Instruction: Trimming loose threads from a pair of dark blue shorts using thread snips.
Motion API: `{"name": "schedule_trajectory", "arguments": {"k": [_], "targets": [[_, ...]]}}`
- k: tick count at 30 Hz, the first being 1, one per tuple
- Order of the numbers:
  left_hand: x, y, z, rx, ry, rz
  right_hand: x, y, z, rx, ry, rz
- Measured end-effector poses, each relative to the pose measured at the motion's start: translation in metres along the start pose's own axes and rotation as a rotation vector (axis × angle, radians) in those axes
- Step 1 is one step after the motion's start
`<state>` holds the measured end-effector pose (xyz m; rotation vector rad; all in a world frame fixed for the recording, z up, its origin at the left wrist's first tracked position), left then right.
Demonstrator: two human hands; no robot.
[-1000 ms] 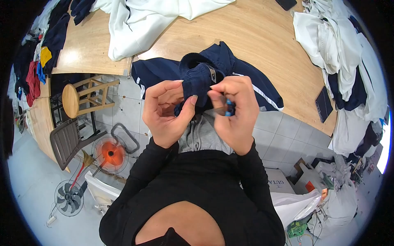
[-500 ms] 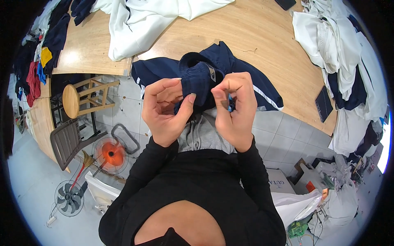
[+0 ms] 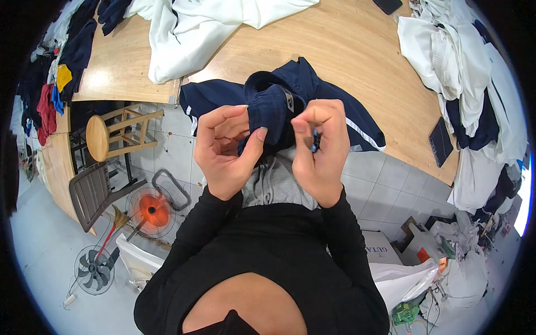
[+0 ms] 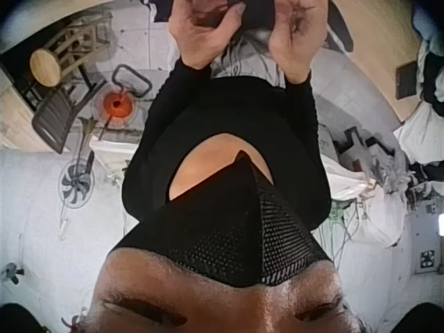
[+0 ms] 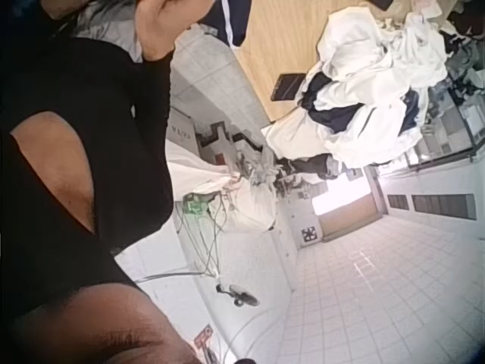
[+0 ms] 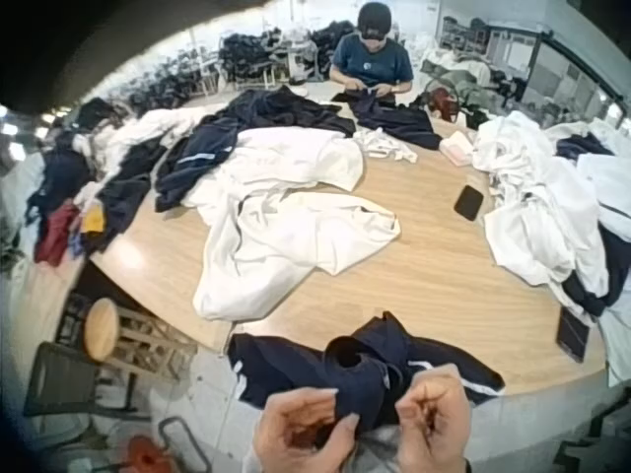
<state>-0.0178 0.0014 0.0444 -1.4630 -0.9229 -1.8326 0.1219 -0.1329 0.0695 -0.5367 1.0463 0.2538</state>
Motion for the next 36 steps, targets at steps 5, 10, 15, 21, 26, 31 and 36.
{"name": "schedule_trajectory", "arguments": {"k": [5, 10, 15, 21, 26, 31, 36], "targets": [[-0.001, 0.004, -0.003, -0.041, 0.005, 0.027, -0.019, 0.017, 0.007, -0.092, -0.078, -0.116], [0.000, 0.003, 0.000, -0.019, -0.039, -0.009, 0.001, 0.010, -0.003, -0.048, 0.076, 0.085], [-0.006, 0.002, 0.001, -0.003, -0.138, -0.194, 0.008, 0.002, -0.002, -0.042, 0.169, 0.078], [-0.004, 0.007, -0.003, -0.040, -0.113, -0.125, -0.011, 0.016, 0.003, -0.017, 0.052, -0.038], [-0.003, 0.006, -0.002, -0.053, -0.084, -0.099, 0.000, 0.013, 0.005, -0.018, -0.014, 0.006], [-0.006, 0.001, 0.000, -0.014, -0.120, -0.144, 0.028, -0.002, -0.013, 0.040, 0.446, 0.233], [-0.015, 0.002, 0.002, 0.036, -0.243, -0.243, 0.003, 0.011, -0.021, -0.061, 0.312, 0.225]]}}
Point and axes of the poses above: each hand's wrist, its own z-axis towards the middle knuckle, its own y-axis out of the palm, x = y × z, the point moved 9 cm from there along z, towards the middle knuckle, and after that the axes turned 3 degrees about x, right-handed, at the moved point
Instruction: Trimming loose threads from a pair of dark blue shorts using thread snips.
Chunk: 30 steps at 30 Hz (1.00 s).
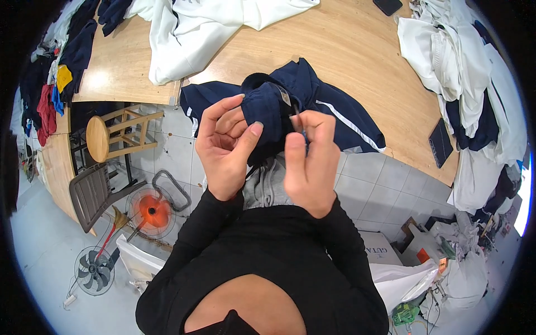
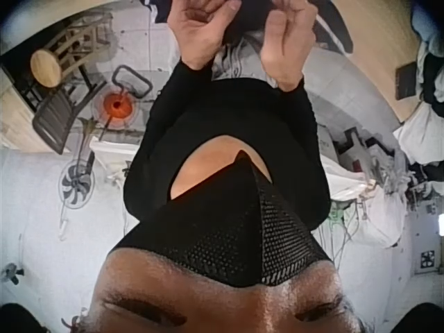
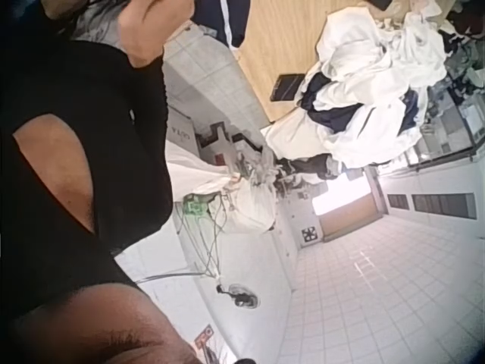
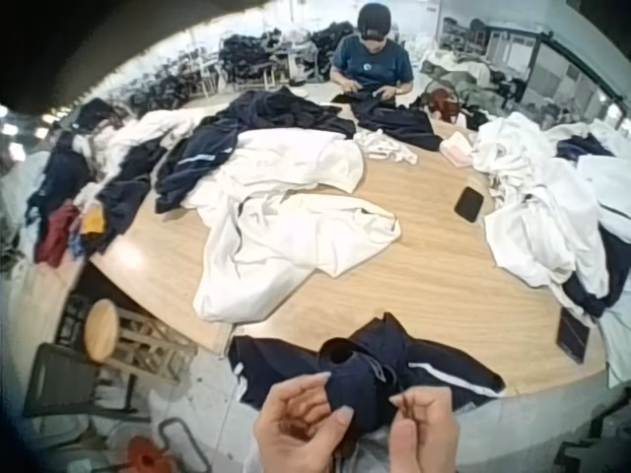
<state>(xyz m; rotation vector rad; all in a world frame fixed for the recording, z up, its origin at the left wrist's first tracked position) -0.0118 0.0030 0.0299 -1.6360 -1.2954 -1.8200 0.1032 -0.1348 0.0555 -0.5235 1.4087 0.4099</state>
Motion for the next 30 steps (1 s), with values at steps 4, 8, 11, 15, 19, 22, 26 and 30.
{"name": "schedule_trajectory", "arguments": {"k": [4, 8, 11, 15, 19, 22, 26, 30], "targets": [[-0.009, -0.004, 0.002, -0.025, 0.005, -0.052, -0.009, 0.012, -0.004, 0.045, -0.160, -0.243], [-0.012, -0.004, -0.002, -0.012, -0.053, -0.042, 0.001, 0.017, -0.007, 0.042, -0.099, -0.260], [-0.011, -0.004, -0.005, -0.008, -0.025, -0.011, 0.003, 0.015, -0.009, 0.078, -0.089, -0.275], [-0.008, -0.003, -0.007, 0.004, 0.018, 0.050, 0.001, 0.013, -0.007, 0.124, -0.141, -0.283], [-0.007, -0.004, -0.007, 0.016, 0.052, 0.103, -0.005, 0.012, -0.008, 0.121, -0.150, -0.352], [-0.007, -0.004, -0.008, 0.010, 0.072, 0.105, -0.001, 0.010, -0.008, 0.138, -0.161, -0.340], [-0.005, -0.001, -0.007, 0.011, 0.051, 0.108, -0.003, 0.010, -0.007, 0.140, -0.167, -0.360], [-0.011, -0.002, -0.006, 0.008, 0.012, -0.012, -0.005, 0.010, -0.007, 0.137, -0.164, -0.358]]}}
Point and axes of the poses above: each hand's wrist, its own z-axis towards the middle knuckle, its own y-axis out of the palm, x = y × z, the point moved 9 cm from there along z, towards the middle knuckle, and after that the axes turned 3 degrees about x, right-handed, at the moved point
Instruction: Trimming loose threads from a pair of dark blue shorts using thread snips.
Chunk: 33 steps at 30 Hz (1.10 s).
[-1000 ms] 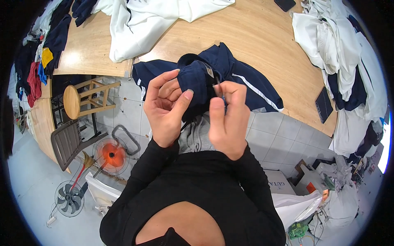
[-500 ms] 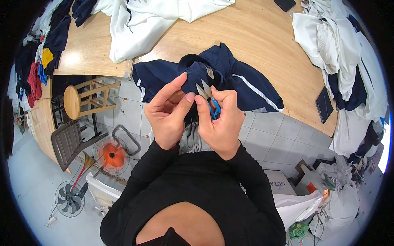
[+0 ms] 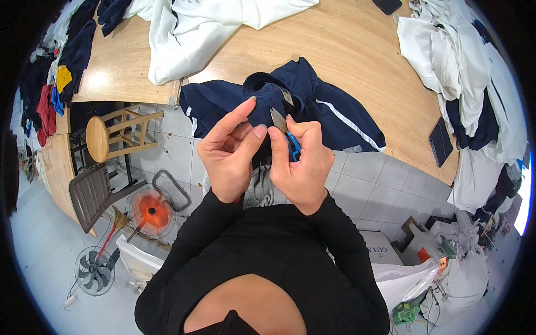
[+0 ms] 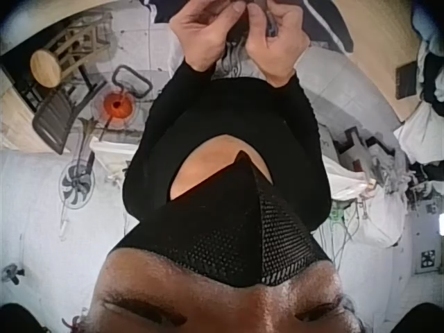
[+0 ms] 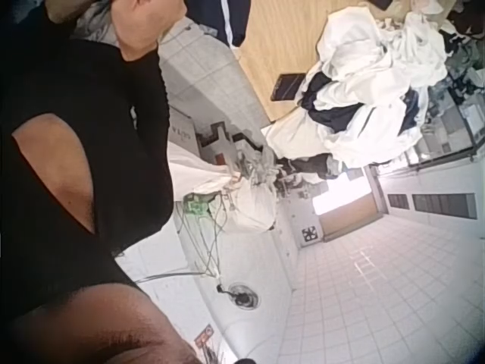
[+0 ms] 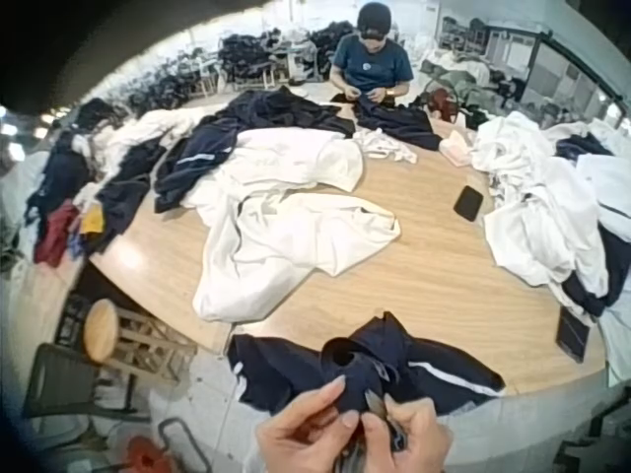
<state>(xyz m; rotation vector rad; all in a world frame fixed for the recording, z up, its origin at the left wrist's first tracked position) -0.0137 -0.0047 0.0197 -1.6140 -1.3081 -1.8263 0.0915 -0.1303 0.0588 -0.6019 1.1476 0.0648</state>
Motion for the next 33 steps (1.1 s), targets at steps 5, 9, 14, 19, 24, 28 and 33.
{"name": "schedule_trajectory", "arguments": {"k": [5, 9, 14, 19, 24, 28, 33], "targets": [[0.002, 0.000, -0.001, -0.004, 0.015, 0.038, -0.001, 0.001, 0.001, 0.009, -0.016, 0.006], [0.005, 0.001, -0.001, 0.001, 0.035, 0.097, -0.002, 0.001, 0.003, 0.005, 0.008, -0.002], [0.003, -0.002, 0.000, 0.000, 0.043, 0.112, -0.004, 0.001, 0.005, -0.007, 0.022, 0.001], [0.004, -0.003, 0.001, 0.003, 0.047, 0.126, -0.001, 0.004, 0.005, 0.006, 0.017, 0.033], [0.004, -0.003, 0.002, -0.007, 0.066, 0.109, 0.005, 0.002, 0.004, 0.054, 0.008, 0.093], [0.005, -0.003, 0.003, 0.010, 0.071, 0.119, 0.006, -0.001, 0.005, 0.042, 0.018, 0.109], [0.007, -0.003, 0.003, 0.008, 0.102, 0.155, 0.001, 0.001, 0.006, -0.016, 0.019, 0.048]]}}
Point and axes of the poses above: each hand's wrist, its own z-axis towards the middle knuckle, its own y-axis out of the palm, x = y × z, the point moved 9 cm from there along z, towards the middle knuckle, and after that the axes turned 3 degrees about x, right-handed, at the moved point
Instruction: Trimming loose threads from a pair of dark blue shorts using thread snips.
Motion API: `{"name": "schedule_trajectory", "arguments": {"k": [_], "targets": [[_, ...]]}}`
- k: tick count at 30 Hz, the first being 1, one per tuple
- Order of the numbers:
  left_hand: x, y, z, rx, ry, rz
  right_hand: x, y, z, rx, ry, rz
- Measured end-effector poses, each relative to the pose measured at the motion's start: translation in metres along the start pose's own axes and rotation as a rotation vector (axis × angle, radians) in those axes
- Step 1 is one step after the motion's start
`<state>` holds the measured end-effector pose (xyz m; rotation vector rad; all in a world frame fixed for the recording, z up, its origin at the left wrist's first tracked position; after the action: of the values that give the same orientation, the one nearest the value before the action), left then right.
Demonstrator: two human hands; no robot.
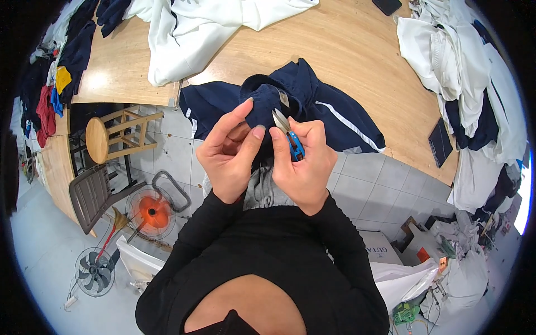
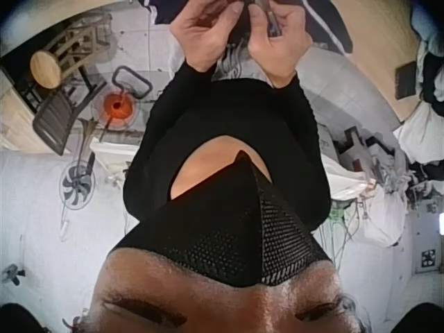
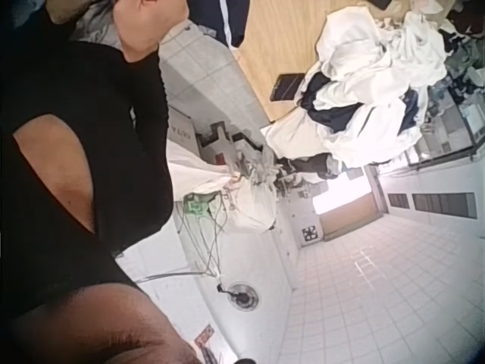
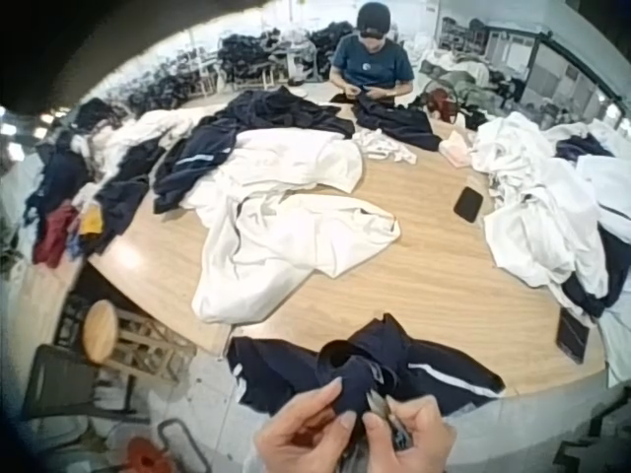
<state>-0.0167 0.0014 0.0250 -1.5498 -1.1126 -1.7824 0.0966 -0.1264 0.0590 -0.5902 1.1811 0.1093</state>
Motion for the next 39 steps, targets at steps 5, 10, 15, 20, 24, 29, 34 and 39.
{"name": "schedule_trajectory", "arguments": {"k": [5, 10, 15, 20, 24, 29, 34, 39], "targets": [[0.001, 0.001, -0.005, -0.001, -0.007, 0.027, -0.002, -0.002, 0.000, -0.002, 0.027, 0.007], [0.002, 0.002, -0.010, -0.009, -0.015, 0.037, 0.002, -0.004, -0.004, 0.008, 0.028, 0.033], [-0.003, -0.009, -0.007, 0.005, -0.018, 0.028, 0.003, 0.005, -0.005, -0.028, 0.037, 0.027], [0.004, 0.006, 0.003, -0.053, -0.026, -0.030, 0.020, -0.013, 0.019, 0.025, 0.269, 0.307], [0.001, 0.010, 0.007, 0.009, -0.078, 0.088, 0.077, -0.049, 0.044, 0.144, 0.225, 0.316], [-0.003, -0.034, 0.009, 0.087, -0.063, 0.221, 0.138, -0.084, 0.082, 0.265, 0.132, -0.359], [-0.004, 0.009, 0.022, -0.145, -0.079, 0.195, 0.220, -0.173, 0.117, 0.356, 0.061, -0.752], [-0.004, 0.015, 0.010, -0.471, -0.012, 0.335, 0.143, -0.100, 0.118, 0.058, -0.130, -0.337]]}}
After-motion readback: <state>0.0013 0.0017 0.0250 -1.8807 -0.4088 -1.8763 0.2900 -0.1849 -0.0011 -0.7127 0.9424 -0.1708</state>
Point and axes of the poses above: each hand's wrist, its own z-axis towards the middle knuckle, its own y-axis out of the palm, x = y × z, the point moved 9 cm from there along z, towards the middle knuckle, and after that the axes turned 3 degrees about x, right-handed, at the moved point
